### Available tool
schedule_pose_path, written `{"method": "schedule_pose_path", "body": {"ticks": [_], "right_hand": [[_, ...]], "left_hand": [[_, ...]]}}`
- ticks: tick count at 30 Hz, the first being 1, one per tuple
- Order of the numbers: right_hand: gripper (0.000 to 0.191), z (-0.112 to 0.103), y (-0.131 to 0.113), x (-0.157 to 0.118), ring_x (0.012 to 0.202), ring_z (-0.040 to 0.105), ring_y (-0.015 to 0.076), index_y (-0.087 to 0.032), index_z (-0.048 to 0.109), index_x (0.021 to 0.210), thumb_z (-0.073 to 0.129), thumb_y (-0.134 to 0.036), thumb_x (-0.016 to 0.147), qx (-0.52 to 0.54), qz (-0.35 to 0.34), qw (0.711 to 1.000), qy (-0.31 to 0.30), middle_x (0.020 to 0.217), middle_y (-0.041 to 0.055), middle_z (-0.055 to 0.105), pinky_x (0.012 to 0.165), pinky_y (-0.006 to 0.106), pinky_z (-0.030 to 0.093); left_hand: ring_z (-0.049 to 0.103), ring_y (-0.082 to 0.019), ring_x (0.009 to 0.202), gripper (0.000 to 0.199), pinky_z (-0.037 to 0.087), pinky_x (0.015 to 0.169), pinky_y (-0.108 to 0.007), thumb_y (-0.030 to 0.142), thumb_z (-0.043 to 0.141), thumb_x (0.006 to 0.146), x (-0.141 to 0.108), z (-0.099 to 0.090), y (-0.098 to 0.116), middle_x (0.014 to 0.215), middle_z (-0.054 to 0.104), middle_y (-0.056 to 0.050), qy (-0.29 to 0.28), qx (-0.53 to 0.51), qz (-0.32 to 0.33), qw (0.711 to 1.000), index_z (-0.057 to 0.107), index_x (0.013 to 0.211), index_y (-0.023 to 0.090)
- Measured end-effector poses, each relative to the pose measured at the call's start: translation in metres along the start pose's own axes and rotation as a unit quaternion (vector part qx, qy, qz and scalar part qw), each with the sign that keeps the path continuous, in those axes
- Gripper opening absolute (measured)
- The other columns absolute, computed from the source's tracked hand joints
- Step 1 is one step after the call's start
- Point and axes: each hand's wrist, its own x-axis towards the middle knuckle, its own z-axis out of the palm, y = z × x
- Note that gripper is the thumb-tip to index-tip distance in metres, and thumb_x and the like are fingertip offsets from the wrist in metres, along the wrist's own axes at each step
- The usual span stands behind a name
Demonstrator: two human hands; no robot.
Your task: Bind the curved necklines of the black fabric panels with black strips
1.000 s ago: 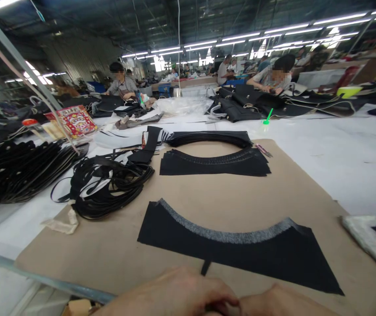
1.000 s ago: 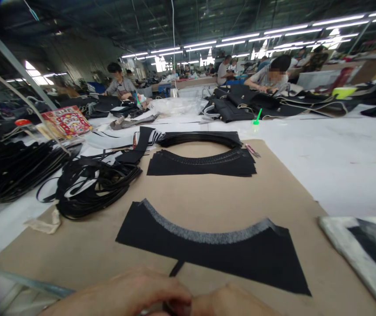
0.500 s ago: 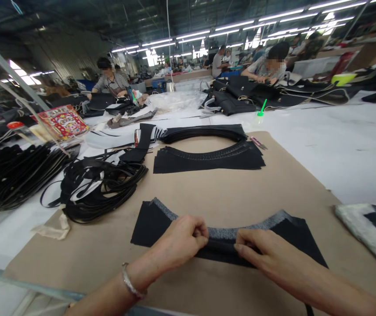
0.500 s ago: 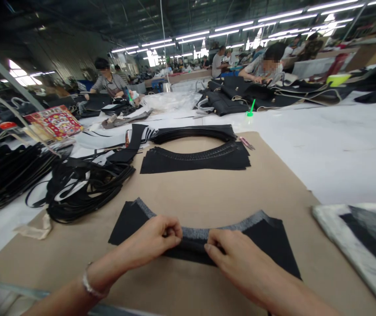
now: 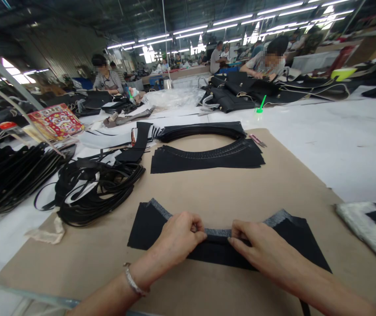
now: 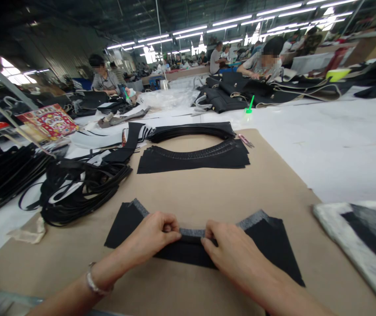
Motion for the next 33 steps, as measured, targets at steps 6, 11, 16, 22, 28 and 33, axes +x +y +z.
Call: {"method": "schedule_pose_path", "body": {"ticks": [6, 11, 16, 22, 28, 33], "right_hand": [[0.014, 0.008, -0.003, 0.003, 0.069, 0.06, 0.0188, -0.02, 0.057, 0.075, 0.05, -0.02, 0.088, -0.023, -0.006, 1.0, 0.014, 0.071, 0.0029, 0.064, 0.058, 0.028, 0.027], [0.015, 0.013, -0.007, 0.006, 0.069, 0.06, 0.0199, -0.02, 0.055, 0.076, 0.049, -0.019, 0.089, -0.045, -0.009, 0.999, 0.029, 0.072, 0.0036, 0.065, 0.057, 0.028, 0.026], [0.018, 0.015, -0.011, 0.009, 0.069, 0.061, 0.0209, -0.02, 0.055, 0.075, 0.047, -0.021, 0.091, -0.064, 0.007, 0.998, 0.025, 0.073, 0.005, 0.066, 0.057, 0.027, 0.025], [0.021, 0.015, -0.01, 0.01, 0.072, 0.063, 0.0227, -0.02, 0.056, 0.075, 0.046, -0.022, 0.093, -0.076, 0.015, 0.997, 0.027, 0.075, 0.0061, 0.067, 0.056, 0.028, 0.025], [0.022, 0.014, -0.012, 0.01, 0.074, 0.064, 0.0242, -0.02, 0.058, 0.074, 0.047, -0.023, 0.093, -0.084, 0.017, 0.996, 0.032, 0.075, 0.007, 0.068, 0.057, 0.028, 0.027], [0.022, 0.018, -0.011, 0.011, 0.071, 0.065, 0.0235, -0.019, 0.059, 0.074, 0.048, -0.023, 0.092, -0.085, 0.017, 0.995, 0.04, 0.074, 0.0071, 0.067, 0.055, 0.028, 0.027]], "left_hand": [[0.053, -0.014, 0.061, 0.012, 0.028, 0.055, -0.023, 0.022, 0.057, 0.071, 0.0, 0.0, -0.003, 0.061, 0.059, 0.001, 0.021, 0.038, -0.009, 0.999, 0.069, 0.068, 0.019], [0.057, -0.015, 0.065, 0.014, 0.031, 0.058, -0.024, 0.022, 0.057, 0.072, 0.002, 0.001, -0.006, 0.064, 0.064, 0.0, 0.032, 0.049, -0.016, 0.998, 0.07, 0.069, 0.02], [0.057, -0.016, 0.065, 0.014, 0.032, 0.059, -0.024, 0.021, 0.057, 0.071, 0.002, 0.002, -0.007, 0.065, 0.064, 0.0, 0.038, 0.053, -0.022, 0.998, 0.071, 0.072, 0.021], [0.059, -0.017, 0.069, 0.014, 0.034, 0.061, -0.025, 0.023, 0.057, 0.073, 0.001, 0.003, -0.008, 0.068, 0.065, -0.001, 0.044, 0.057, -0.029, 0.997, 0.07, 0.073, 0.022], [0.061, -0.018, 0.072, 0.012, 0.036, 0.063, -0.026, 0.024, 0.058, 0.073, 0.003, 0.004, -0.007, 0.071, 0.067, -0.002, 0.04, 0.061, -0.037, 0.997, 0.07, 0.073, 0.022], [0.061, -0.018, 0.073, 0.012, 0.036, 0.063, -0.025, 0.023, 0.058, 0.073, 0.003, 0.003, -0.007, 0.072, 0.068, -0.001, 0.038, 0.065, -0.041, 0.996, 0.07, 0.074, 0.021]]}}
